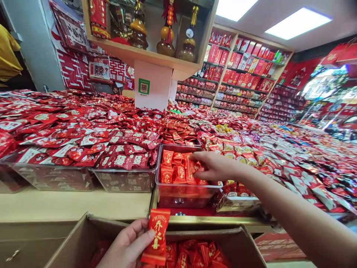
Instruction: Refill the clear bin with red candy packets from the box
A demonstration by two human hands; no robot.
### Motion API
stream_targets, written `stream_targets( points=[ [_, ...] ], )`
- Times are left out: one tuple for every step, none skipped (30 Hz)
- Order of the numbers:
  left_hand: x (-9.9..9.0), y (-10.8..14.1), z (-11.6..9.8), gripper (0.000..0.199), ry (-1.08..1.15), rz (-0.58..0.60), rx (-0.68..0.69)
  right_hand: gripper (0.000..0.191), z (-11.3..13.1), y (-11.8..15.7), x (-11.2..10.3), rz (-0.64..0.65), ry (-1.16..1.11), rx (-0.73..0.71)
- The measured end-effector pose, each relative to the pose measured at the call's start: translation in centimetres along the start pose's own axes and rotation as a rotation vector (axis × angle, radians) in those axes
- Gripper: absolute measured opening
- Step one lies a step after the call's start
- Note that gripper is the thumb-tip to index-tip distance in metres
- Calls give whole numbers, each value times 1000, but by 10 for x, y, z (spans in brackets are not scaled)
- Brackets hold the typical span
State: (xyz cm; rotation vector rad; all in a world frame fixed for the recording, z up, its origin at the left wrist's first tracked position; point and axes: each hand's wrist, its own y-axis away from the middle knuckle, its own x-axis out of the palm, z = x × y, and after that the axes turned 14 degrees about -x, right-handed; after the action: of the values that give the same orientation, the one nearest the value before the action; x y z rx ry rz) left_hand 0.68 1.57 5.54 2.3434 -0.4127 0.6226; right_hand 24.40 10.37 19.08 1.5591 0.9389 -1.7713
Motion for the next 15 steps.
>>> stream_targets(
  points=[
    [1,1,-1,20,-36,-4,3,33,5,3,-1,-17,12,-7],
    [2,3,-2,21,-65,-4,-3,34,10,6,-2,-31,14,-13],
    [3,5,-3,21,-79,4,-15,35,16,9,-2,-31,-3,-19],
    [4,7,-5,21,-77,23,-29,36,21,11,-1,-17,-34,-22],
    [4,10,-6,21,-63,47,-44,36,27,12,1,7,-77,-27],
    [4,12,-7,21,-35,78,-55,37,33,13,3,36,-121,-31],
    [4,15,-8,21,-2,115,-62,37,38,13,6,66,-161,-36],
    [4,17,-9,22,31,151,-61,37,44,11,10,86,-193,-36],
    [4,19,-9,24,59,181,-62,38,49,9,14,103,-218,-36],
    [4,20,-10,26,74,206,-63,38,53,7,18,120,-242,-41],
    [5,22,-9,26,76,229,-66,38,58,3,21,136,-267,-53],
    [7,23,-9,26,62,249,-72,38,61,0,24,148,-288,-69],
    [9,24,-8,26,41,260,-82,37,65,-3,27,155,-308,-89],
    [12,25,-6,26,18,266,-80,36,67,-6,29,157,-330,-112],
    [14,26,-5,26,-7,260,-77,36,69,-9,31,154,-358,-132]
  ],
)
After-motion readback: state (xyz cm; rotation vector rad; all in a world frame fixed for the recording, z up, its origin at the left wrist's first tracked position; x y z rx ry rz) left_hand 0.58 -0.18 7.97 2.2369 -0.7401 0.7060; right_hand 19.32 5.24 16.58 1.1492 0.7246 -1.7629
